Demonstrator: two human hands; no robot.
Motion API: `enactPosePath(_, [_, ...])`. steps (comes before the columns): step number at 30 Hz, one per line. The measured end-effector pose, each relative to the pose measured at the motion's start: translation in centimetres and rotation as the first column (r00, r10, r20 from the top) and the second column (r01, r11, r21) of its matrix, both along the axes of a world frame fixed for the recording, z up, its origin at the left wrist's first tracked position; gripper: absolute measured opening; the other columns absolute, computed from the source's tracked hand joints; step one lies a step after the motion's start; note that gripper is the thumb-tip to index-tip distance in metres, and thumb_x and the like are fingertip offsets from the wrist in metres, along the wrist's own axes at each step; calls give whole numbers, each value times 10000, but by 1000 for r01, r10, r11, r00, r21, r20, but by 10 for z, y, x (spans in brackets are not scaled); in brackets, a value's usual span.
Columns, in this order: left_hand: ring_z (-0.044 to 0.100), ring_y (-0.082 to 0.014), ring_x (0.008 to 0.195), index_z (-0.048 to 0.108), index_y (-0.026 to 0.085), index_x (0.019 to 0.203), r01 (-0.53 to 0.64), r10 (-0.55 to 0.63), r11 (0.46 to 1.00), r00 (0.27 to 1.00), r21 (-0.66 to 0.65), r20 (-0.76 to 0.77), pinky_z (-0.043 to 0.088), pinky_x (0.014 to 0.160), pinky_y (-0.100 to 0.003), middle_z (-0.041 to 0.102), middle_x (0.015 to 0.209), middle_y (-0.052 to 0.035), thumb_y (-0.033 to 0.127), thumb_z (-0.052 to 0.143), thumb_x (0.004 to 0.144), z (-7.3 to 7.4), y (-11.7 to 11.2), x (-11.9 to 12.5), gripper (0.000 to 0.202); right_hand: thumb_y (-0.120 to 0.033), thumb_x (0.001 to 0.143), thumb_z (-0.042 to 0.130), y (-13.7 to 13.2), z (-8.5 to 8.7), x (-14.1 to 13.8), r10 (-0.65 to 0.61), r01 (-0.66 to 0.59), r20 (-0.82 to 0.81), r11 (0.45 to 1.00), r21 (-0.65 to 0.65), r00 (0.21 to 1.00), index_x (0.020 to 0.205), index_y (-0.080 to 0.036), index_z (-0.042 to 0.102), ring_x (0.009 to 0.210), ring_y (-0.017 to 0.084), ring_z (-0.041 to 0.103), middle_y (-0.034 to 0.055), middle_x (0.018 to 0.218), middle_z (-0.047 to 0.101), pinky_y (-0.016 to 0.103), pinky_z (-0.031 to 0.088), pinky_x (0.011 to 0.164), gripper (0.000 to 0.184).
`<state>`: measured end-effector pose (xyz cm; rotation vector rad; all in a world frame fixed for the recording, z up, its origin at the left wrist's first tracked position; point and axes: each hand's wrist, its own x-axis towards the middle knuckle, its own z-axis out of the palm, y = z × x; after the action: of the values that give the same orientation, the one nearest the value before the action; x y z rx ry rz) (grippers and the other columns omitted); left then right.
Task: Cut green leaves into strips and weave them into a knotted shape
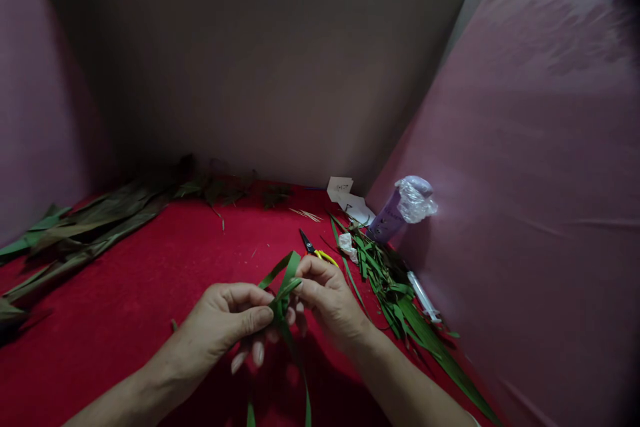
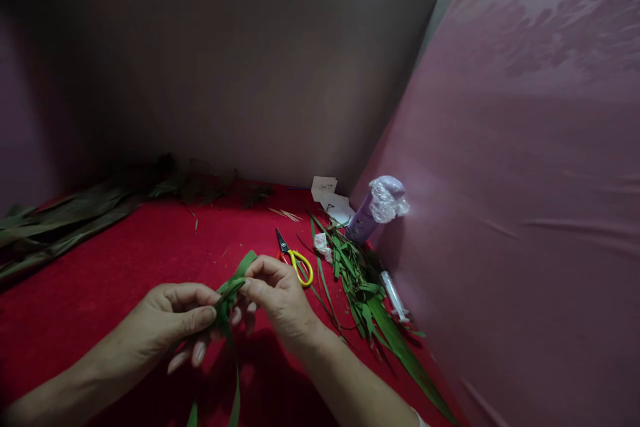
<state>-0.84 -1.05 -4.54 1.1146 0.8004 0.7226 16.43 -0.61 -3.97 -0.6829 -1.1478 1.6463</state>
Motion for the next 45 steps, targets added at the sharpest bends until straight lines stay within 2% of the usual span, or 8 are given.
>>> enactPosePath(13, [443,-45,383,682,129,742,-6,6,1000,996,-1,-85,264,372,-156,597,533,9,316,673,685,7,-2,0,196,-245,746,624,1,-2,-1,-13,13,42,1000,10,999,685,-158,516,421,79,519,-32,523,576,147,386,369,152])
enactPosePath(20, [455,-89,490,679,172,744,-13,131,924,950,381,-284,348,466,-191,562,535,29,319,589,753,9,-5,-3,173,-308,807,568,8,4,14,-21,-2,208,993,114,978,698,-146,552,443,67,473,-12,587,565,177,388,419,196])
enactPosePath(23, [545,-121,576,668,185,782,59,188,796,922,603,-338,405,537,-209,633,641,1,274,533,798,7,-6,-4,163,-296,830,543,4,13,20,-227,119,300,934,337,926,784,-169,557,521,93,504,2,664,564,198,404,454,135])
enactPosePath(28, [590,-113,614,619,197,883,137,280,540,901,830,-331,442,568,-196,649,715,-1,169,466,841,1,-7,-8,162,-213,796,573,-11,38,28,-563,-26,451,605,796,693,1034,-207,589,1049,221,482,83,1120,515,395,384,911,239])
enactPosePath(34, [585,-135,593,600,145,900,227,504,-31,844,973,-181,448,568,-228,649,685,-40,140,351,884,6,-8,-7,250,-188,794,558,-20,57,24,-600,-411,654,509,757,461,1052,-235,587,1267,253,273,39,1257,495,440,216,1031,264])
enactPosePath(38, [568,-142,557,598,99,907,314,587,-270,803,910,-103,449,556,-244,635,622,-48,96,357,871,17,-10,-7,244,-241,848,526,-21,61,19,-606,-386,694,576,720,389,883,-199,606,1086,217,463,37,957,631,410,211,1009,97])
enactPosePath(41, [587,-165,605,597,79,920,366,619,-323,779,873,-98,462,593,-280,663,685,-84,68,310,870,17,-12,-10,291,-320,922,396,-17,61,21,-489,-299,806,756,582,333,677,-173,561,651,126,510,-10,607,542,306,376,782,330])
enactPosePath(45, [608,-199,733,597,77,963,399,634,-361,768,843,-92,469,688,-320,687,821,-114,50,329,856,10,-13,-13,289,-459,925,301,-3,62,33,-32,-362,915,913,191,401,564,-157,490,460,71,365,-37,504,440,205,316,481,508])
